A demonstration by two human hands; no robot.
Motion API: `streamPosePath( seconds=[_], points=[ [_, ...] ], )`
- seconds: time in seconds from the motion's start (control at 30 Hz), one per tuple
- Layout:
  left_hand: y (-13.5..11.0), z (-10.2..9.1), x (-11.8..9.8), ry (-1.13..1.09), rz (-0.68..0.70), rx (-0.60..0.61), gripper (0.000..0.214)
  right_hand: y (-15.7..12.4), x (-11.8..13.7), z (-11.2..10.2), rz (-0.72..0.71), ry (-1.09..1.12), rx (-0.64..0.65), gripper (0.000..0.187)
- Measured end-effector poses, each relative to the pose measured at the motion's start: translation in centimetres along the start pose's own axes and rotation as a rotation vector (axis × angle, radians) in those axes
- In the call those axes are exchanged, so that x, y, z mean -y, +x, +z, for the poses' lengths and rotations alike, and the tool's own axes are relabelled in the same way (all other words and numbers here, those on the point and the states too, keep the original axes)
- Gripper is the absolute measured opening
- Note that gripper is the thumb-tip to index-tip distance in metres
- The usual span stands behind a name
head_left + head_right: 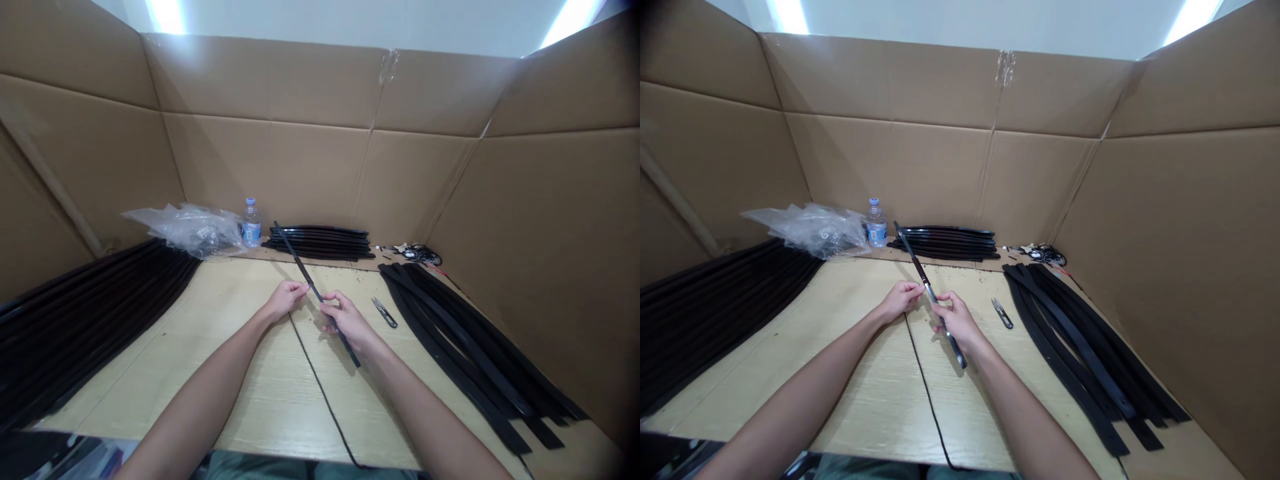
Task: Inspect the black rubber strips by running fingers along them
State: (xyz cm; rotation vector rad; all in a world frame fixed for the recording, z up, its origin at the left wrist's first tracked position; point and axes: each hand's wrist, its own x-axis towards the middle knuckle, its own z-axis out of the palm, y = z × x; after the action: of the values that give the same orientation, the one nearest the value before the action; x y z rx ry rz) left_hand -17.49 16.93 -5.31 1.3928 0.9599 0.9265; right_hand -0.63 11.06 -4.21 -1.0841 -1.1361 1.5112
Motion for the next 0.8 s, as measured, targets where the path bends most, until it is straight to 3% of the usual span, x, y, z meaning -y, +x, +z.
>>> streamPosePath(
  seconds=[0.3, 0.57, 0.8],
  points=[
    [-0.6, 0.0, -0.5, -0.052, 0.003, 0.083, 0.043, 0.2, -1.0, 0.4, -0.029, 0.04, 0.017, 0.024],
    [-0.1, 0.0, 0.0, -0.039, 0.008, 0.043, 0.043, 0.2, -1.1, 0.3, -0.059, 0.027, 0.066, 0.041],
    [0.0, 0.0, 0.1, -0.027, 0.019, -0.015, 0.046, 0.0, -0.2, 0.5, -0.115, 0.028, 0.016, 0.036]
  ],
)
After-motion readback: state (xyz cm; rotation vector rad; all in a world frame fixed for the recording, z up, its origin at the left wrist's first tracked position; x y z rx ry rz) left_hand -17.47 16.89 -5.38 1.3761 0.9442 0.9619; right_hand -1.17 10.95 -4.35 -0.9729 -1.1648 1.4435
